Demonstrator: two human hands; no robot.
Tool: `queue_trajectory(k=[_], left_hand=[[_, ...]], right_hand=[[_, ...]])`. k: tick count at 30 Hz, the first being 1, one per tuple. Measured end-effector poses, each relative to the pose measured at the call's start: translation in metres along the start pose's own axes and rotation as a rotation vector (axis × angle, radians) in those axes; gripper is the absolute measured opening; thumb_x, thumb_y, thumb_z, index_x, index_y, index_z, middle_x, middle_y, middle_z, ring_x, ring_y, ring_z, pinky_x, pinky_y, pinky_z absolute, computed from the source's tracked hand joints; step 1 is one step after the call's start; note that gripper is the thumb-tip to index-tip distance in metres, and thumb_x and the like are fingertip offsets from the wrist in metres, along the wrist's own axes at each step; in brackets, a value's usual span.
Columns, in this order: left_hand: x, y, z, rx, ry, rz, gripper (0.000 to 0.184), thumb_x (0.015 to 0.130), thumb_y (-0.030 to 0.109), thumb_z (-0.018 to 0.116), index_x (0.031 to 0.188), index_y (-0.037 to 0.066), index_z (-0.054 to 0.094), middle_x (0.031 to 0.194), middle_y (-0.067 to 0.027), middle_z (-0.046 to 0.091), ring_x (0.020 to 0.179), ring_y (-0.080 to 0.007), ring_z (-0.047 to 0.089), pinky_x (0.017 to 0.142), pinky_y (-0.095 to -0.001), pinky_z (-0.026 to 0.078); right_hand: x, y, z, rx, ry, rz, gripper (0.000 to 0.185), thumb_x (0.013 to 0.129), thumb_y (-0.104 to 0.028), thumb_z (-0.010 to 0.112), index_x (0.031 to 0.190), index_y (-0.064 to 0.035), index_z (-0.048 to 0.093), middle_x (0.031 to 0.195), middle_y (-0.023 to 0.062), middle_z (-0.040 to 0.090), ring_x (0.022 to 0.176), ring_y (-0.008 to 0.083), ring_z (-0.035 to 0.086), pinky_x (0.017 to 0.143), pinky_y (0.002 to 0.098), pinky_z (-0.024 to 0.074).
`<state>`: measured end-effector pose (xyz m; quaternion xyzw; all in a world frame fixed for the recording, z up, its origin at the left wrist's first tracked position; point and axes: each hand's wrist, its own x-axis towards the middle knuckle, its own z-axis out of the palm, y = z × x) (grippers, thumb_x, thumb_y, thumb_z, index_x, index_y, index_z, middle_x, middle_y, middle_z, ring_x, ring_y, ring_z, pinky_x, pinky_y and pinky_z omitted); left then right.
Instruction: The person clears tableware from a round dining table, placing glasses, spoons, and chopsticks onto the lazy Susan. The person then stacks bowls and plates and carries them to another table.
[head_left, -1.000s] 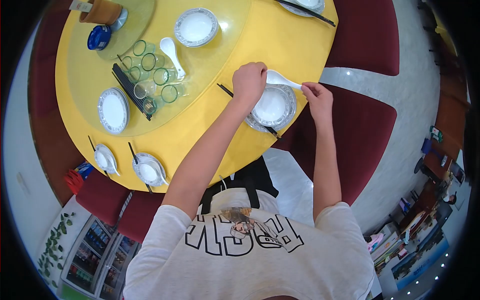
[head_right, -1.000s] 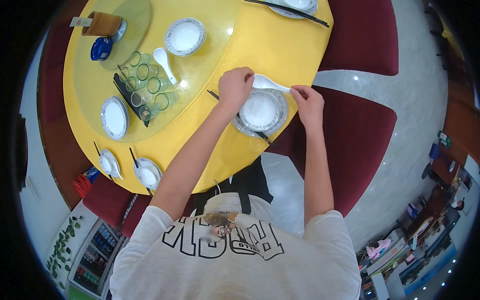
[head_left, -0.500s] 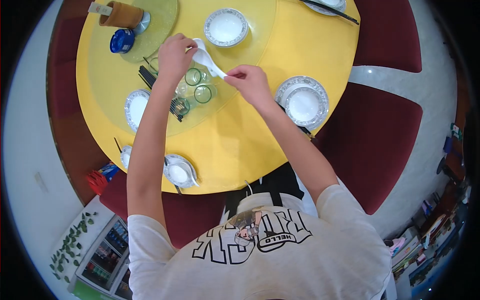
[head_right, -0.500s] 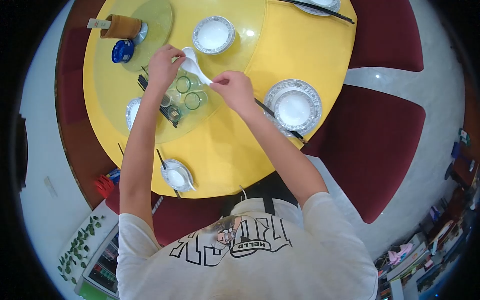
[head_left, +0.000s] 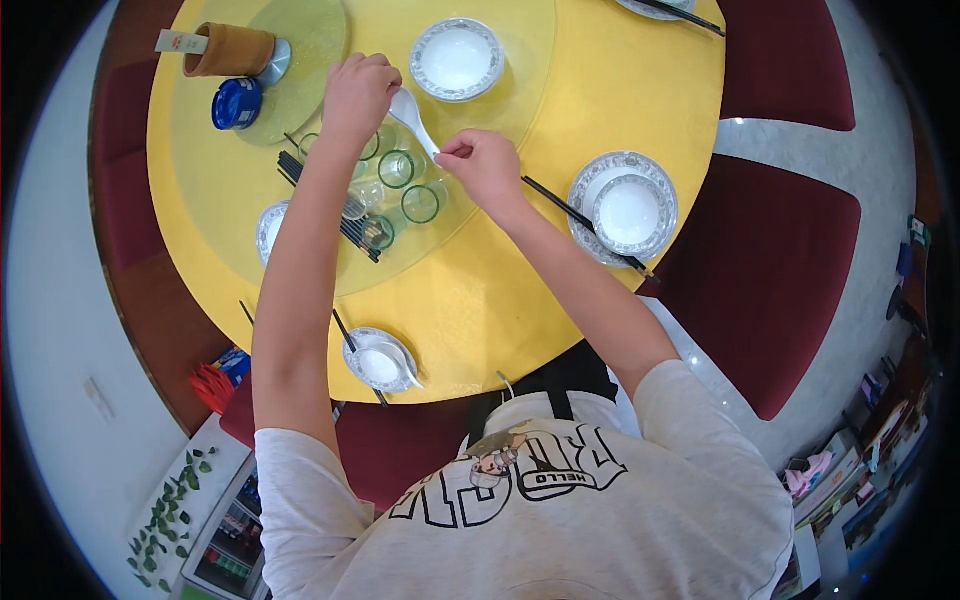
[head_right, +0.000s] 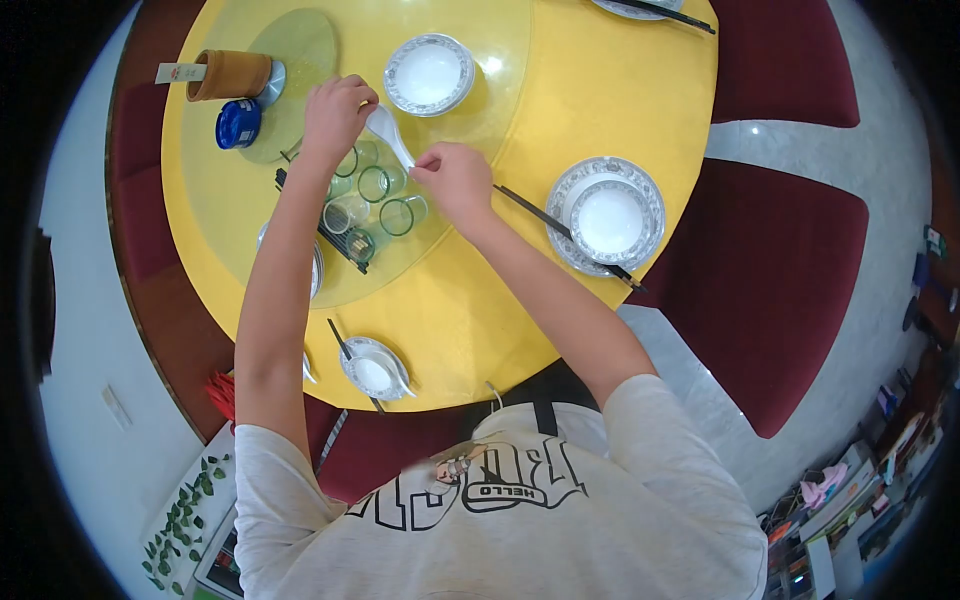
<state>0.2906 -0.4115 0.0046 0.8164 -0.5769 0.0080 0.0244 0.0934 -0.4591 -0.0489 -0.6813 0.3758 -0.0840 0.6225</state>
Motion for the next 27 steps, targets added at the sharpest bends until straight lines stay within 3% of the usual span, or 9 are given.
queue_trajectory(k=[12,15,18,20,22,24,25,27], left_hand=[[0.000,-0.003,0.004,0.066,0.019,0.065,0.006,0.075,0.016,0.067,0.073,0.013,0.071,0.074,0.0004,0.063,0.079,-0.0197,0.059,0.074,-0.0352,0.041],[-0.004,-0.005,0.002,0.068,-0.019,0.020,0.007,0.075,0.016,0.068,0.080,0.013,0.072,0.080,-0.0004,0.064,0.081,-0.0210,0.060,0.076,-0.0360,0.042],[-0.008,-0.001,-0.008,-0.032,0.123,0.073,0.015,0.074,0.015,0.071,0.088,0.010,0.070,0.087,-0.0060,0.067,0.083,-0.0261,0.062,0.072,-0.0386,0.045],[-0.020,0.028,-0.036,-0.045,0.274,0.003,0.019,0.076,0.015,0.071,0.093,0.007,0.069,0.089,-0.0098,0.066,0.083,-0.0305,0.062,0.072,-0.0406,0.048],[-0.040,0.060,-0.056,-0.060,0.288,-0.063,0.015,0.080,0.013,0.068,0.093,0.006,0.068,0.088,-0.0106,0.066,0.081,-0.0301,0.062,0.071,-0.0391,0.048],[-0.071,0.101,-0.060,-0.267,0.237,-0.255,0.011,0.082,0.011,0.065,0.092,0.005,0.067,0.087,-0.0103,0.066,0.079,-0.0276,0.063,0.071,-0.0371,0.048],[-0.090,0.124,-0.052,-0.372,0.315,-0.261,0.011,0.080,0.007,0.065,0.091,0.004,0.067,0.084,-0.0118,0.065,0.076,-0.0301,0.061,0.069,-0.0392,0.047],[-0.127,0.176,-0.027,-0.597,0.251,-0.390,0.009,0.081,0.004,0.063,0.089,0.003,0.066,0.082,-0.0115,0.064,0.072,-0.0261,0.062,0.068,-0.0340,0.049]], right_hand=[[-0.003,-0.003,0.006,-0.141,0.046,-0.070,0.014,0.074,-0.020,0.073,0.081,-0.0073,0.070,0.073,0.0077,0.068,0.067,0.0244,0.065,0.062,0.0368,0.0500],[0.000,0.001,0.006,-0.155,0.032,-0.063,0.017,0.075,-0.020,0.072,0.086,-0.0071,0.070,0.077,0.0082,0.069,0.071,0.0249,0.066,0.064,0.0374,0.0507],[-0.005,-0.004,0.000,-0.212,0.045,-0.121,0.021,0.076,-0.021,0.071,0.092,-0.0071,0.068,0.085,0.0088,0.068,0.079,0.0251,0.065,0.068,0.0379,0.0510],[-0.020,-0.007,-0.023,-0.278,0.091,-0.145,0.023,0.077,-0.021,0.070,0.095,-0.0070,0.067,0.089,0.0091,0.067,0.083,0.0253,0.065,0.070,0.0382,0.0510],[-0.039,-0.014,-0.050,-0.379,0.051,-0.254,0.024,0.079,-0.020,0.069,0.098,-0.0063,0.066,0.093,0.0098,0.065,0.087,0.0255,0.063,0.073,0.0384,0.0506],[-0.068,-0.010,-0.085,-0.358,0.063,-0.289,0.021,0.079,-0.019,0.068,0.096,-0.0054,0.065,0.091,0.0102,0.065,0.085,0.0258,0.064,0.072,0.0376,0.0509],[-0.082,-0.008,-0.105,-0.329,0.061,-0.341,0.019,0.080,-0.017,0.067,0.093,-0.0044,0.065,0.090,0.0106,0.065,0.083,0.0262,0.064,0.071,0.0368,0.0511],[-0.109,0.002,-0.144,-0.257,0.055,-0.294,0.014,0.080,-0.012,0.065,0.091,-0.0033,0.065,0.087,0.0115,0.065,0.078,0.0261,0.065,0.068,0.0342,0.0512]])
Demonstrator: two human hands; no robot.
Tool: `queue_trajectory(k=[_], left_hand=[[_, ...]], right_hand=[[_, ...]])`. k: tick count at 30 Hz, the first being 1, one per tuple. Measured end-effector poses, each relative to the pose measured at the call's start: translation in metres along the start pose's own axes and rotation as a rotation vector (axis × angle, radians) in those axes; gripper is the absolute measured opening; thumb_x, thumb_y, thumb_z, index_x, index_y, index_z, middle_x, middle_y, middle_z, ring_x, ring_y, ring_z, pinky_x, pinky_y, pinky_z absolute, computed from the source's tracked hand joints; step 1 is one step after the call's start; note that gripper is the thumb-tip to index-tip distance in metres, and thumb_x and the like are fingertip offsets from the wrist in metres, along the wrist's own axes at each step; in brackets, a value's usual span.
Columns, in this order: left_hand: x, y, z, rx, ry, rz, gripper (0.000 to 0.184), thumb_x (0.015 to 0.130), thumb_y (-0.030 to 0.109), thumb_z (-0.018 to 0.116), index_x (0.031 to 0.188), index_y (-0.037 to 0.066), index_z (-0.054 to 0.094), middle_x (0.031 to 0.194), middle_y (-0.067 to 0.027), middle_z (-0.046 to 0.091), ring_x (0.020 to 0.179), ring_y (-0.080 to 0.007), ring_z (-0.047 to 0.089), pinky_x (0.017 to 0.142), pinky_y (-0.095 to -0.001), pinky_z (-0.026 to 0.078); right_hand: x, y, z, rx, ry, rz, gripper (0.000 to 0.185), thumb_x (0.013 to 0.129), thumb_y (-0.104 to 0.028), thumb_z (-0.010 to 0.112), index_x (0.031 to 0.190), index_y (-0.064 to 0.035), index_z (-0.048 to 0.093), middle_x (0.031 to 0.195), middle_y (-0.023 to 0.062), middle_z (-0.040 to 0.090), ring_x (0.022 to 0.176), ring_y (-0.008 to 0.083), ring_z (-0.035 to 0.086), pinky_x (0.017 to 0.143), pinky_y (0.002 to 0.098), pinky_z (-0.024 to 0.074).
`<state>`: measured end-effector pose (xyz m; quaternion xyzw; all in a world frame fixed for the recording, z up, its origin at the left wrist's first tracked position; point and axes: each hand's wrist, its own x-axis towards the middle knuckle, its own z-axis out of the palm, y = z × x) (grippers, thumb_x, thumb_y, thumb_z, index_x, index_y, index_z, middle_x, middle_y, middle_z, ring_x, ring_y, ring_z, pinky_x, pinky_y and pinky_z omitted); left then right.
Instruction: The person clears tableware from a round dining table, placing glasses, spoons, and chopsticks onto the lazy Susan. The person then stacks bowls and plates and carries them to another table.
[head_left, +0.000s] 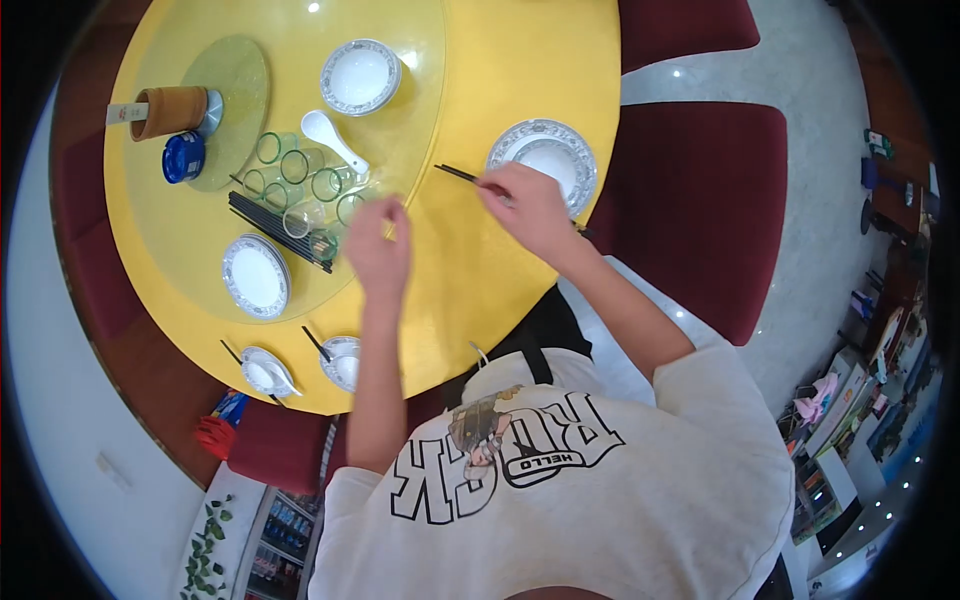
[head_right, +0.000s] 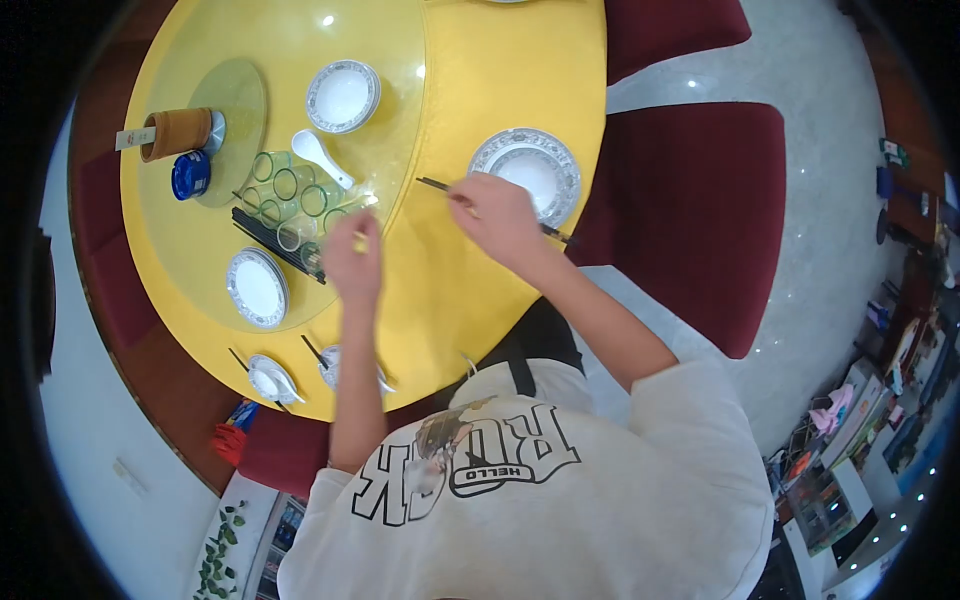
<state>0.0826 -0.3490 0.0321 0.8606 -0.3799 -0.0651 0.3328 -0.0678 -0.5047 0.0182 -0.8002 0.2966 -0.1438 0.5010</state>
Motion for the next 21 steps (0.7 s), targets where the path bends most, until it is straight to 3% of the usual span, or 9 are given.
queue_trajectory(k=[3,5,7,10,13,17,19,21], left_hand=[[-0.067,0.022,0.056,-0.283,-0.128,-0.305,0.013,0.080,0.002,0.062,0.093,0.001,0.065,0.082,-0.0123,0.062,0.072,-0.0254,0.062,0.068,-0.0330,0.050],[-0.080,0.044,0.078,-0.282,-0.215,-0.316,0.026,0.081,0.003,0.061,0.107,0.002,0.061,0.091,-0.0140,0.061,0.078,-0.0275,0.063,0.070,-0.0355,0.051],[-0.071,0.066,0.084,-0.147,-0.287,-0.190,0.037,0.082,0.006,0.061,0.119,0.004,0.054,0.099,-0.0161,0.058,0.084,-0.0291,0.063,0.074,-0.0374,0.051],[-0.041,0.080,0.097,-0.047,-0.242,-0.097,0.045,0.082,0.010,0.061,0.124,0.000,0.047,0.107,-0.0190,0.054,0.089,-0.0343,0.061,0.075,-0.0414,0.052],[-0.023,0.083,0.113,-0.021,-0.343,-0.151,0.043,0.083,0.010,0.060,0.123,-0.001,0.049,0.106,-0.0206,0.057,0.088,-0.0355,0.061,0.078,-0.0423,0.050],[-0.013,0.075,0.124,-0.012,-0.387,-0.254,0.037,0.084,0.011,0.060,0.118,-0.001,0.054,0.100,-0.0190,0.060,0.088,-0.0338,0.061,0.078,-0.0416,0.050],[-0.012,0.072,0.125,-0.095,-0.245,-0.275,0.028,0.083,0.011,0.061,0.108,-0.002,0.061,0.087,-0.0160,0.064,0.081,-0.0307,0.063,0.074,-0.0393,0.051],[-0.004,0.072,0.115,-0.137,-0.163,-0.340,0.026,0.083,0.012,0.063,0.105,-0.002,0.063,0.082,-0.0142,0.064,0.076,-0.0276,0.064,0.071,-0.0369,0.051]], right_hand=[[-0.032,0.039,-0.045,-0.128,0.136,0.135,0.013,0.080,-0.009,0.065,0.092,-0.0030,0.065,0.086,0.0114,0.065,0.075,0.0248,0.065,0.066,0.0326,0.0508],[-0.045,0.060,-0.066,-0.203,0.175,0.246,0.021,0.080,-0.010,0.066,0.100,-0.0033,0.064,0.090,0.0112,0.063,0.075,0.0236,0.064,0.067,0.0327,0.0503],[-0.044,0.078,-0.074,-0.251,0.183,0.276,0.030,0.081,-0.012,0.066,0.110,-0.0031,0.059,0.094,0.0111,0.059,0.074,0.0217,0.060,0.068,0.0330,0.0497],[-0.035,0.094,-0.070,-0.155,0.143,0.375,0.031,0.084,-0.014,0.065,0.111,-0.0002,0.060,0.090,0.0118,0.062,0.075,0.0199,0.061,0.068,0.0317,0.0494],[-0.030,0.109,-0.058,-0.155,0.155,0.375,0.032,0.085,-0.012,0.065,0.111,0.0037,0.060,0.083,0.0096,0.063,0.070,0.0126,0.060,0.065,0.0286,0.0500],[-0.022,0.108,-0.061,-0.054,0.167,0.441,0.029,0.084,-0.010,0.066,0.107,0.0064,0.061,0.081,0.0087,0.064,0.067,0.0107,0.059,0.062,0.0268,0.0510],[-0.019,0.096,-0.067,-0.110,0.121,0.478,0.034,0.081,-0.012,0.068,0.109,0.0054,0.061,0.086,0.0172,0.068,0.073,0.0219,0.067,0.067,0.0311,0.0524],[-0.006,0.083,-0.068,-0.069,0.131,0.428,0.033,0.081,-0.012,0.068,0.108,0.0052,0.061,0.085,0.0169,0.068,0.073,0.0217,0.067,0.067,0.0309,0.0524]])
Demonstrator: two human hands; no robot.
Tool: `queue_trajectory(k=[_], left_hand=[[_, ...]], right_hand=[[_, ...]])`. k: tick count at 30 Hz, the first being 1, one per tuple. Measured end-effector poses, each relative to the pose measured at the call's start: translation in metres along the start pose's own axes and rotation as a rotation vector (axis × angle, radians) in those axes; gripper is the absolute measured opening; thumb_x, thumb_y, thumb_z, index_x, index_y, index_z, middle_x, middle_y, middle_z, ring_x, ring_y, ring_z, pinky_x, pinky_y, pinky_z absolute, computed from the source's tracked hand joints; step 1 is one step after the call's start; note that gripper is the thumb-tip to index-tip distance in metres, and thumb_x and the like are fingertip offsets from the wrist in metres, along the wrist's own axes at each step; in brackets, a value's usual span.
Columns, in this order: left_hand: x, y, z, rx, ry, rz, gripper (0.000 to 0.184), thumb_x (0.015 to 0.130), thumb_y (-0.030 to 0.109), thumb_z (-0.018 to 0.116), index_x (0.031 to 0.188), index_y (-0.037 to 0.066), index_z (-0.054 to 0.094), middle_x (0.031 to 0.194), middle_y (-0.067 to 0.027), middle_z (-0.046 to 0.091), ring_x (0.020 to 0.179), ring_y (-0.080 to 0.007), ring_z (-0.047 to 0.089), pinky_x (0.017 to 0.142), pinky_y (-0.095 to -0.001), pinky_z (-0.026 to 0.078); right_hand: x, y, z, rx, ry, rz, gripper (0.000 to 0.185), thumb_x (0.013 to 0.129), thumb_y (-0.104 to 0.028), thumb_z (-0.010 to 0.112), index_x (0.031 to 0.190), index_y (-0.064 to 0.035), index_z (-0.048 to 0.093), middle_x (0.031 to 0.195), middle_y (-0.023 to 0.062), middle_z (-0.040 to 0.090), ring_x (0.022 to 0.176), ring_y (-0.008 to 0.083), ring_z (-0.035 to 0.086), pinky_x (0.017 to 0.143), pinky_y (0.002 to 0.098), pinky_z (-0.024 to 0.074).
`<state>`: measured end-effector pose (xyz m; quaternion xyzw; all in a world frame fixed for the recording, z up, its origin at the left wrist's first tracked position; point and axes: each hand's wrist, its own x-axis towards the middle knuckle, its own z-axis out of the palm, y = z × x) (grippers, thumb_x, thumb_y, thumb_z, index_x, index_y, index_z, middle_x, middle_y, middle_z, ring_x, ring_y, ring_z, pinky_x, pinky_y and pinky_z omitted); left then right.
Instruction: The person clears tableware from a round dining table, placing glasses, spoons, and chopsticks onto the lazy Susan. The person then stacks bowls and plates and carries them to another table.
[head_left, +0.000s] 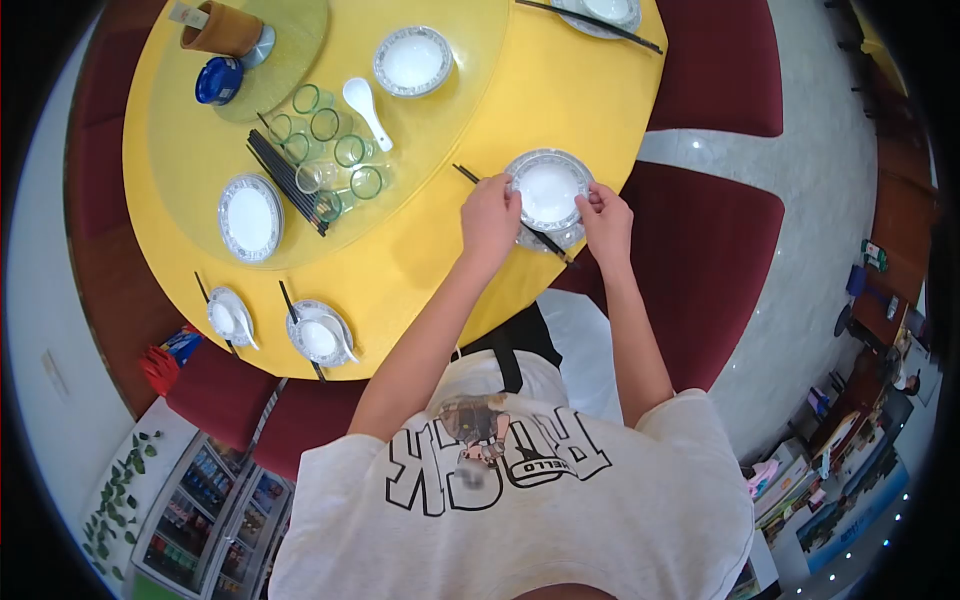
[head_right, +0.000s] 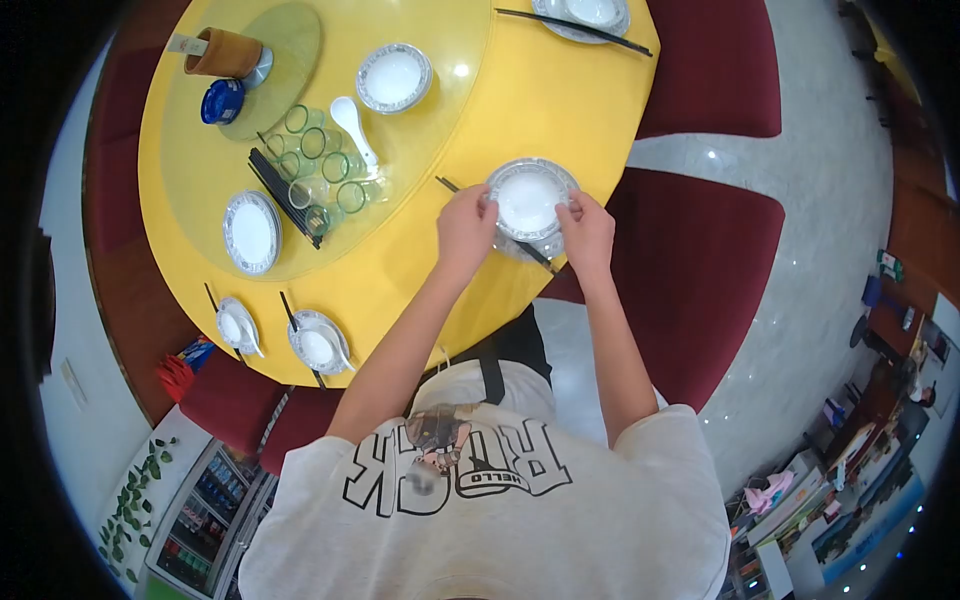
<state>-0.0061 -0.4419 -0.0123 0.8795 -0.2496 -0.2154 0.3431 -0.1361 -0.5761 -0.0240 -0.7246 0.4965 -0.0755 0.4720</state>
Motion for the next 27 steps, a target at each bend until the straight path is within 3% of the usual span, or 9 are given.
queue_trajectory(k=[5,7,8,10,15,17,27], left_hand=[[0.060,-0.002,-0.076,-0.137,0.252,-0.071,0.024,0.082,0.015,0.068,0.100,-0.001,0.067,0.074,-0.0078,0.066,0.064,-0.0154,0.061,0.063,-0.0268,0.049],[0.094,-0.017,-0.104,-0.104,0.342,-0.059,0.023,0.079,0.017,0.070,0.095,0.001,0.069,0.074,-0.0116,0.067,0.065,-0.0229,0.064,0.063,-0.0342,0.050],[0.106,-0.017,-0.119,-0.052,0.365,-0.048,0.023,0.078,0.018,0.070,0.094,0.001,0.069,0.073,-0.0110,0.067,0.065,-0.0227,0.064,0.063,-0.0337,0.050],[0.129,-0.025,-0.139,0.012,0.387,-0.042,0.023,0.077,0.018,0.070,0.092,0.001,0.070,0.073,-0.0105,0.067,0.065,-0.0224,0.065,0.064,-0.0332,0.050],[0.167,-0.055,-0.151,0.038,0.362,-0.132,0.022,0.075,0.021,0.070,0.087,0.003,0.071,0.075,-0.0087,0.069,0.068,-0.0218,0.067,0.066,-0.0323,0.051],[0.172,-0.061,-0.148,0.056,0.353,-0.143,0.022,0.074,0.021,0.070,0.087,0.003,0.071,0.076,-0.0084,0.069,0.069,-0.0223,0.067,0.067,-0.0324,0.052],[0.181,-0.061,-0.143,0.186,0.312,-0.132,0.024,0.075,0.022,0.068,0.089,0.004,0.071,0.079,-0.0100,0.070,0.077,-0.0256,0.067,0.073,-0.0351,0.053]], right_hand=[[0.045,-0.097,0.030,0.242,-0.091,-0.187,0.028,0.079,-0.014,0.069,0.102,0.0025,0.065,0.083,0.0154,0.069,0.073,0.0218,0.067,0.067,0.0311,0.0521],[0.076,-0.126,0.060,0.193,-0.073,-0.334,0.027,0.079,-0.018,0.068,0.099,0.0010,0.066,0.084,0.0148,0.069,0.073,0.0235,0.068,0.068,0.0325,0.0520],[0.091,-0.140,0.075,0.157,-0.058,-0.395,0.027,0.079,-0.020,0.068,0.098,0.0004,0.067,0.084,0.0146,0.069,0.074,0.0246,0.068,0.069,0.0334,0.0519],[0.115,-0.159,0.098,0.118,-0.041,-0.485,0.025,0.082,-0.019,0.067,0.096,0.0026,0.068,0.077,0.0099,0.069,0.061,0.0152,0.065,0.059,0.0271,0.0513],[0.148,-0.178,0.127,0.070,-0.131,-0.481,0.027,0.082,-0.021,0.068,0.099,-0.0001,0.070,0.081,0.0095,0.071,0.063,0.0138,0.066,0.061,0.0263,0.0529],[0.153,-0.179,0.131,0.041,-0.132,-0.411,0.023,0.078,-0.020,0.069,0.093,-0.0038,0.072,0.083,0.0097,0.071,0.073,0.0217,0.068,0.070,0.0320,0.0528],[0.157,-0.166,0.141,0.081,-0.086,-0.337,0.024,0.076,-0.023,0.072,0.091,-0.0041,0.073,0.083,0.0087,0.071,0.076,0.0208,0.068,0.072,0.0317,0.0533]])
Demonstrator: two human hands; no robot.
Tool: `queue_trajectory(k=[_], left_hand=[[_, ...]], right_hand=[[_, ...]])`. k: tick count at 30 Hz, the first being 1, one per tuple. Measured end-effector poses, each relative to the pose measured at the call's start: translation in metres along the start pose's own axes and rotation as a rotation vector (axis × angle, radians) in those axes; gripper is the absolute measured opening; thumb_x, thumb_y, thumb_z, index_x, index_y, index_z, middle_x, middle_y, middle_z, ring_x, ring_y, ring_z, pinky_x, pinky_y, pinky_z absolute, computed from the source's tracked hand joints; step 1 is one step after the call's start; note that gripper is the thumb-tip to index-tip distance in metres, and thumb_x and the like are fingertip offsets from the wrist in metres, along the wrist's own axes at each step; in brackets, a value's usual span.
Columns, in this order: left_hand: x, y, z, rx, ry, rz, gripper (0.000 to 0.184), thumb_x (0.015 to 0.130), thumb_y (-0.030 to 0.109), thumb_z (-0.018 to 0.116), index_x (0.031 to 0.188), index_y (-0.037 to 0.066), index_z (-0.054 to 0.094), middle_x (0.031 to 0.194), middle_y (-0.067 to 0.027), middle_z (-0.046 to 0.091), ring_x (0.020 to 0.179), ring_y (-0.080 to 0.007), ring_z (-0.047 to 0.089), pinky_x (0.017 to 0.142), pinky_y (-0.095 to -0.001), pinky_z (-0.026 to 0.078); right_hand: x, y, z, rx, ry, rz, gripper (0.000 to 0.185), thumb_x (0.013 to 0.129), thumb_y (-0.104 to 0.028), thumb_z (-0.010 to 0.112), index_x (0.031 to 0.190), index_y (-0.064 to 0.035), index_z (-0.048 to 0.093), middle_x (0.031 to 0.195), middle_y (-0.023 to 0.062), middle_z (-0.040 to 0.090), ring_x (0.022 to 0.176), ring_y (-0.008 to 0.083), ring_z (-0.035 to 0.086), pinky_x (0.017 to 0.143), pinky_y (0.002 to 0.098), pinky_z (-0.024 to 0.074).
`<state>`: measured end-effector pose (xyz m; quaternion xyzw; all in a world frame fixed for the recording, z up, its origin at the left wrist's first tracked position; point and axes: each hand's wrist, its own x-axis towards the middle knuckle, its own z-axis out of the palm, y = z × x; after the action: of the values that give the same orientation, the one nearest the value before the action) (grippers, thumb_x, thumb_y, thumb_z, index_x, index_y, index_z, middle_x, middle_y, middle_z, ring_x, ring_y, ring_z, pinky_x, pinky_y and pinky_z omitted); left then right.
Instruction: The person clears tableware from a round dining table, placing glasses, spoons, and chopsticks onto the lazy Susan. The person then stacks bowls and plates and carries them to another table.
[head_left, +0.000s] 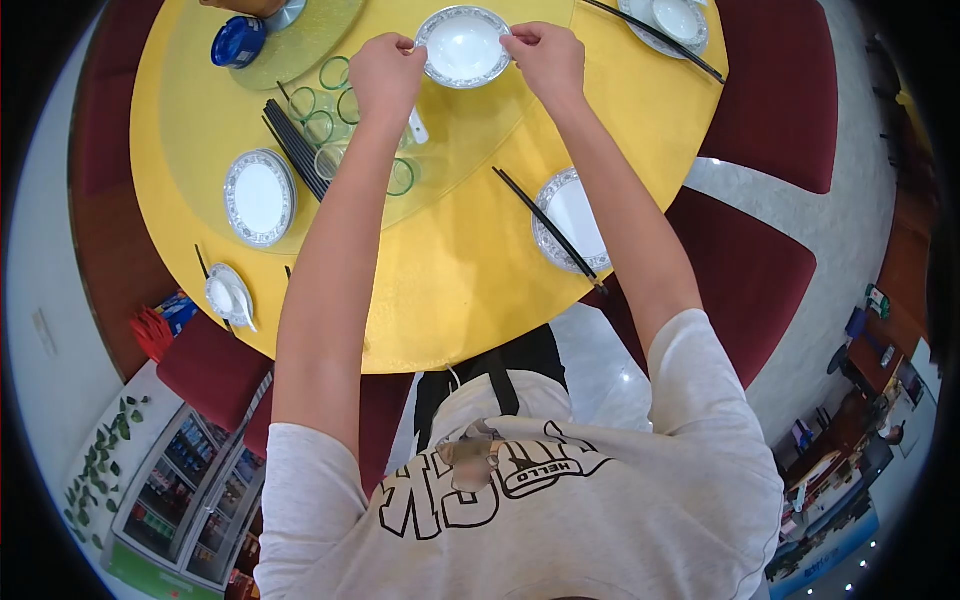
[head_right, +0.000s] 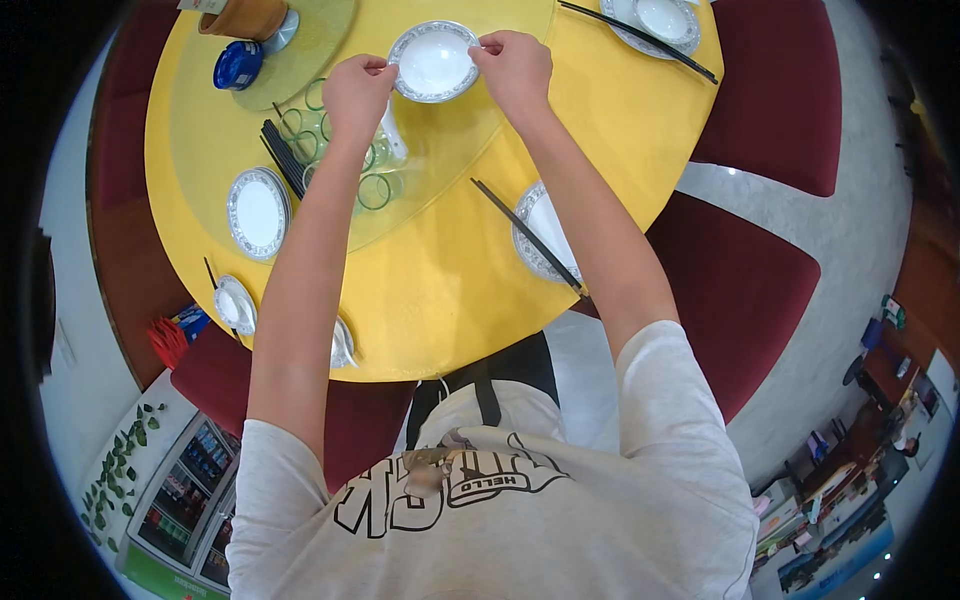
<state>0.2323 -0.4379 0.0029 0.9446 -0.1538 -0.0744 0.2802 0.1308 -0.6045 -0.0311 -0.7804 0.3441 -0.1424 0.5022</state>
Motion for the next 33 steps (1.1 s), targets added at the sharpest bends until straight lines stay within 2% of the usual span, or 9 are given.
queue_trajectory(k=[4,9,11,13,14,16,21,26,33], left_hand=[[0.004,-0.009,0.004,0.140,0.069,0.124,0.026,0.078,0.024,0.066,0.090,0.001,0.070,0.074,-0.0067,0.069,0.064,-0.0200,0.067,0.066,-0.0292,0.051],[-0.078,-0.008,-0.038,-0.332,0.165,0.035,0.027,0.087,0.025,0.059,0.081,-0.001,0.067,0.064,-0.0085,0.064,0.059,-0.0166,0.063,0.059,-0.0281,0.046],[-0.145,-0.023,-0.060,-0.389,0.141,-0.002,0.030,0.089,0.024,0.058,0.073,-0.001,0.058,0.062,-0.0144,0.056,0.053,-0.0270,0.054,0.054,-0.0358,0.040],[-0.220,-0.061,-0.063,-0.447,0.123,-0.090,0.021,0.088,0.016,0.060,0.076,-0.002,0.059,0.061,-0.0149,0.052,0.052,-0.0265,0.050,0.052,-0.0350,0.039],[-0.257,-0.084,-0.062,-0.518,0.137,-0.112,0.019,0.088,0.014,0.060,0.079,-0.002,0.061,0.061,-0.0144,0.052,0.053,-0.0244,0.052,0.052,-0.0337,0.040],[-0.325,-0.135,-0.065,-0.489,0.061,-0.314,0.020,0.092,0.013,0.057,0.083,-0.004,0.064,0.062,-0.0037,0.055,0.055,-0.0067,0.050,0.049,-0.0239,0.041],[-0.388,-0.211,-0.128,-0.351,0.265,-0.476,0.014,0.089,0.011,0.060,0.088,-0.002,0.065,0.067,-0.0085,0.060,0.057,-0.0141,0.055,0.056,-0.0286,0.046],[-0.394,-0.291,-0.161,-0.175,0.339,-0.546,0.017,0.085,0.012,0.062,0.098,0.000,0.063,0.082,-0.0119,0.064,0.070,-0.0222,0.063,0.064,-0.0339,0.049],[-0.369,-0.330,-0.160,-0.147,0.187,-0.485,0.022,0.084,0.015,0.063,0.101,0.001,0.064,0.087,-0.0148,0.066,0.079,-0.0302,0.064,0.072,-0.0398,0.050]], right_hand=[[0.004,0.005,-0.001,-0.157,0.013,-0.076,0.032,0.078,-0.029,0.070,0.102,-0.0067,0.070,0.089,0.0085,0.071,0.078,0.0219,0.068,0.074,0.0332,0.0527],[-0.044,-0.025,-0.043,0.033,0.166,-0.097,0.032,0.082,-0.028,0.068,0.104,-0.0043,0.067,0.090,0.0086,0.069,0.083,0.0198,0.066,0.075,0.0304,0.0499],[-0.083,-0.024,-0.051,0.015,0.211,-0.174,0.026,0.086,-0.022,0.065,0.101,-0.0022,0.067,0.087,0.0077,0.068,0.076,0.0179,0.064,0.071,0.0289,0.0494],[-0.142,-0.037,-0.045,-0.032,0.106,-0.090,0.020,0.088,-0.017,0.062,0.100,-0.0013,0.067,0.088,0.0083,0.068,0.075,0.0173,0.063,0.070,0.0294,0.0490],[-0.175,-0.044,-0.034,-0.055,0.039,-0.087,0.018,0.089,-0.015,0.061,0.099,-0.0012,0.067,0.087,0.0096,0.068,0.077,0.0173,0.063,0.071,0.0301,0.0487],[-0.241,-0.023,0.009,-0.071,-0.138,0.039,0.017,0.089,-0.016,0.061,0.097,-0.0012,0.067,0.086,0.0112,0.068,0.078,0.0190,0.065,0.073,0.0303,0.0495],[-0.382,-0.007,0.104,0.128,-0.841,0.313,0.016,0.085,-0.012,0.064,0.094,0.0011,0.067,0.082,0.0098,0.069,0.071,0.0152,0.065,0.066,0.0291,0.0515],[-0.408,-0.030,0.166,-0.039,-0.946,0.149,0.020,0.083,-0.016,0.065,0.093,0.0013,0.068,0.079,0.0140,0.069,0.071,0.0195,0.067,0.067,0.0305,0.0524],[-0.394,-0.042,0.218,-0.238,-0.727,-0.057,0.027,0.080,-0.020,0.068,0.098,-0.0004,0.069,0.084,0.0161,0.070,0.076,0.0262,0.068,0.071,0.0335,0.0533]])
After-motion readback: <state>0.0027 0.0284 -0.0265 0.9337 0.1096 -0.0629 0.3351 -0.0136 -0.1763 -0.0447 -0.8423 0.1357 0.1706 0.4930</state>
